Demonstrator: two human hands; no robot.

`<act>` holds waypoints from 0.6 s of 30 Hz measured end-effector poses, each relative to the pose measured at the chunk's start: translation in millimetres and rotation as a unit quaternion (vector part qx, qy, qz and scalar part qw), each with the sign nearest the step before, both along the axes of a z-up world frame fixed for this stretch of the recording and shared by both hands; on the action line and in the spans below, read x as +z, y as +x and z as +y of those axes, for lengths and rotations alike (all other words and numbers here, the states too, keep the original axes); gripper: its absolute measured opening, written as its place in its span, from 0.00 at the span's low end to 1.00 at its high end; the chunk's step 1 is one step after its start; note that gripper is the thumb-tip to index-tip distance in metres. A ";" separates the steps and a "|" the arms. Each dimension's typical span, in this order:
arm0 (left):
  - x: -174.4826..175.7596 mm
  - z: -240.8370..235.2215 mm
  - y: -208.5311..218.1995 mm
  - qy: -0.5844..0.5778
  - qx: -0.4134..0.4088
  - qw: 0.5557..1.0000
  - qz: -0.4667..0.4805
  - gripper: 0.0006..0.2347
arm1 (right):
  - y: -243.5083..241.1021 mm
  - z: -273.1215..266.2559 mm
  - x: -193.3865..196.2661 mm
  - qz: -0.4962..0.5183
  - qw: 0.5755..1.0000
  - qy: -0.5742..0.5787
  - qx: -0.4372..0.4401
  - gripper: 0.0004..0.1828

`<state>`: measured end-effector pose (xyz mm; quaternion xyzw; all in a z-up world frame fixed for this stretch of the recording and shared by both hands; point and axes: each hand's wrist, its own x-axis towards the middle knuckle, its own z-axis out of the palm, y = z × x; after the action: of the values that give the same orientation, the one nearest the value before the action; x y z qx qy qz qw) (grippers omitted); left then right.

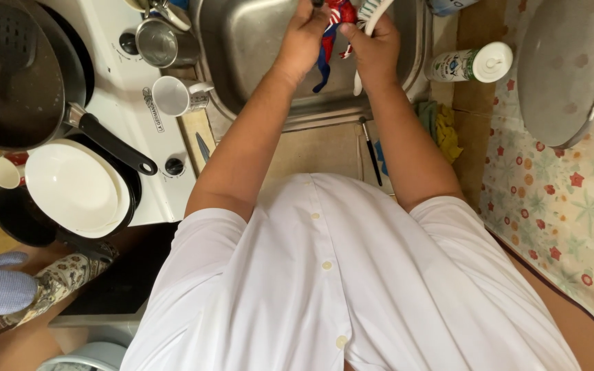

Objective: Cleaning a Spider-Man action figure in a sink using a toothbrush and water at a fast pace.

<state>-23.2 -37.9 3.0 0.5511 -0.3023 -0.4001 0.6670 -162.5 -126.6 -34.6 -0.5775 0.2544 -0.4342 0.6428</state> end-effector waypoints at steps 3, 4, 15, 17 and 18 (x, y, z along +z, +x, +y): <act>8.3 10.3 1.8 0.035 -0.019 0.999 -0.020 0.12 | -1.1 6.4 7.1 -0.001 1.000 0.001 -0.007 0.12; 5.2 13.8 7.7 0.035 -0.016 0.999 -0.020 0.12 | -1.4 5.9 9.0 -0.001 1.000 0.000 -0.004 0.12; 20.0 11.8 32.3 0.171 -0.067 0.921 -0.342 0.28 | -6.8 -18.3 0.0 0.074 0.992 0.020 0.103 0.08; 25.2 6.7 34.4 0.180 -0.070 0.920 -0.341 0.23 | -3.0 -23.2 -3.0 0.079 0.992 0.037 0.095 0.09; 27.4 4.9 35.4 0.190 -0.072 0.919 -0.339 0.19 | -1.3 -24.8 -5.1 0.083 0.991 0.054 0.088 0.09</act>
<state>12.2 -33.0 30.4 0.7467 -0.4676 -0.2858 0.3770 -163.7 -151.4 -39.7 -0.5962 0.2785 -0.3123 0.6852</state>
